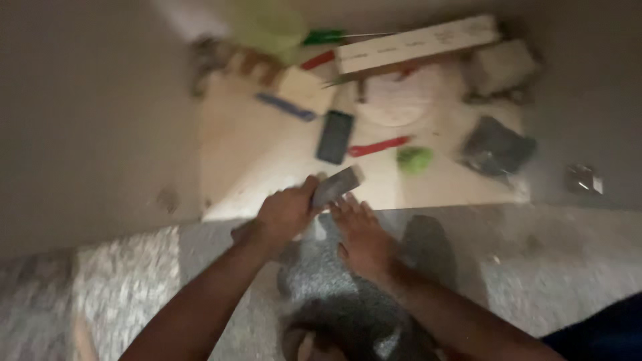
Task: The person scrapes the edges and interior of a cabinet with a chisel-like tool and by hand, clearing debris from the bottom and around a hinge.
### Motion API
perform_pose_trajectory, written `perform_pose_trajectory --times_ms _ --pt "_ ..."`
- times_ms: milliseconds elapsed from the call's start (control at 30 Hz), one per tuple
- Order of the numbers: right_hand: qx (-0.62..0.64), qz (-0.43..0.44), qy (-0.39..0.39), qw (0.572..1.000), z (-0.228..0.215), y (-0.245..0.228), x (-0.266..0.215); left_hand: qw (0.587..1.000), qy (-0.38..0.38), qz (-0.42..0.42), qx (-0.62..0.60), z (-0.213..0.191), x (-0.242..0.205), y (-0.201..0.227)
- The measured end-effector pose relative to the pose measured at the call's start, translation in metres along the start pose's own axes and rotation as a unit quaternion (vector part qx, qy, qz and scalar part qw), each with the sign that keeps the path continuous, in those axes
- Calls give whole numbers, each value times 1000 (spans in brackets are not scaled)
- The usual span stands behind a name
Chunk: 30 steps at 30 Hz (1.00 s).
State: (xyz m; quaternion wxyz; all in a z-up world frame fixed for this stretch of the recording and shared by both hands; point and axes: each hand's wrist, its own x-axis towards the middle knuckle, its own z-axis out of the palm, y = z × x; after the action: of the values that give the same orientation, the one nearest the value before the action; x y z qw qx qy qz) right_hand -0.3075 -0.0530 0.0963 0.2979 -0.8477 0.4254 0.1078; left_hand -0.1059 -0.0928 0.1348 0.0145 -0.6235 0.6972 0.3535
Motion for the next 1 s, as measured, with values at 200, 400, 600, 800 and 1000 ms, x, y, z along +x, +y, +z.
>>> perform_pose_trajectory --times_ms 200,400,600,800,1000 --pt "15 147 -19 989 2 41 -38 989 -101 95 49 10 23 46" --pt "-42 252 176 951 14 119 -87 980 -98 173 -9 60 54 87" --pt "38 348 203 915 17 175 -127 946 -17 322 -22 123 89 153" --pt "71 347 255 900 36 185 -125 961 24 274 -36 160 97 195" --pt "112 309 305 894 39 194 -130 966 22 257 -26 167 94 200"
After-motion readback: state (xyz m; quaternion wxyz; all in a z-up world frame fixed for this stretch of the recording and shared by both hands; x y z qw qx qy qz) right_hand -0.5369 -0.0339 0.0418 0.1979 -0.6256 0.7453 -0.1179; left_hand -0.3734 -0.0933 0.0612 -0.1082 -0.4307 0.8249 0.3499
